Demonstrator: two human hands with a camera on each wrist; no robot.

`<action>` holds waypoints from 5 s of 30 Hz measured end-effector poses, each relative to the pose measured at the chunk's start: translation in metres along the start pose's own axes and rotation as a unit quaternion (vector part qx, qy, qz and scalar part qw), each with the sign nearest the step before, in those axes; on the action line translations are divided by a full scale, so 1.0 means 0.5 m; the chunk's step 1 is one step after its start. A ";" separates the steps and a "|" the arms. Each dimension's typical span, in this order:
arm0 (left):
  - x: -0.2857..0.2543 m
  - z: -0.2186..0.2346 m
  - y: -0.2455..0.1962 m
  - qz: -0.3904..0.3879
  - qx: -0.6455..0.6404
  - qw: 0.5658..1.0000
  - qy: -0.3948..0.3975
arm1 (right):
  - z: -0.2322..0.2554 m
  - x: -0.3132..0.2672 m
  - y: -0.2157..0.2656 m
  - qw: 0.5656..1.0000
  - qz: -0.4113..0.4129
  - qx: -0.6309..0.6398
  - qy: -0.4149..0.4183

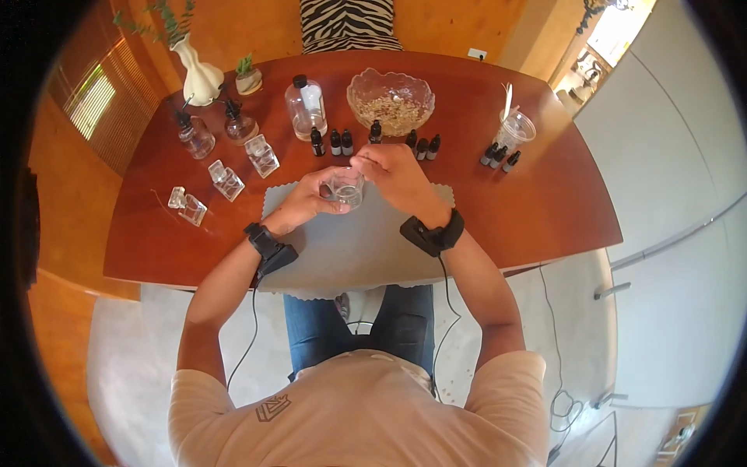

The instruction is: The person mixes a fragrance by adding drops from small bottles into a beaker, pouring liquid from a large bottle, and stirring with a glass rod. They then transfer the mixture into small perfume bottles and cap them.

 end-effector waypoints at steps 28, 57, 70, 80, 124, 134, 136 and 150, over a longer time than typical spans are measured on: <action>0.023 0.027 0.007 -0.010 0.006 0.999 0.046 | -0.027 0.049 -0.046 0.984 0.037 0.168 0.047; 0.017 0.038 0.022 0.008 0.038 0.999 0.030 | -0.026 0.038 -0.080 0.969 0.040 0.237 0.059; 0.015 0.035 0.012 0.003 0.032 0.999 0.031 | -0.034 0.039 -0.084 0.978 0.041 0.199 0.054; 0.017 0.038 0.020 0.006 0.041 0.998 0.038 | -0.039 0.028 -0.065 0.971 0.021 0.218 0.091; 0.019 0.029 0.027 0.003 -0.005 1.000 0.023 | -0.030 0.028 -0.039 0.992 0.072 0.102 -0.015; 0.011 0.037 0.043 0.033 0.018 0.999 0.026 | -0.032 0.030 -0.045 0.985 0.067 0.158 -0.034; 0.013 0.040 0.045 0.023 0.019 0.999 0.021 | -0.029 0.033 -0.039 0.984 0.091 0.146 -0.042; 0.017 0.039 0.045 0.006 0.025 0.999 0.036 | -0.029 0.038 -0.073 0.978 0.025 0.208 -0.003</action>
Point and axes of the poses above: each hand's wrist, its own x-axis towards the middle knuckle, its own z-axis out of the back of the hand, y = z × x, the point moved 10 cm from there along x, towards the middle knuckle, and after that the axes turned 9 degrees about -z, right-handed, at the moved point
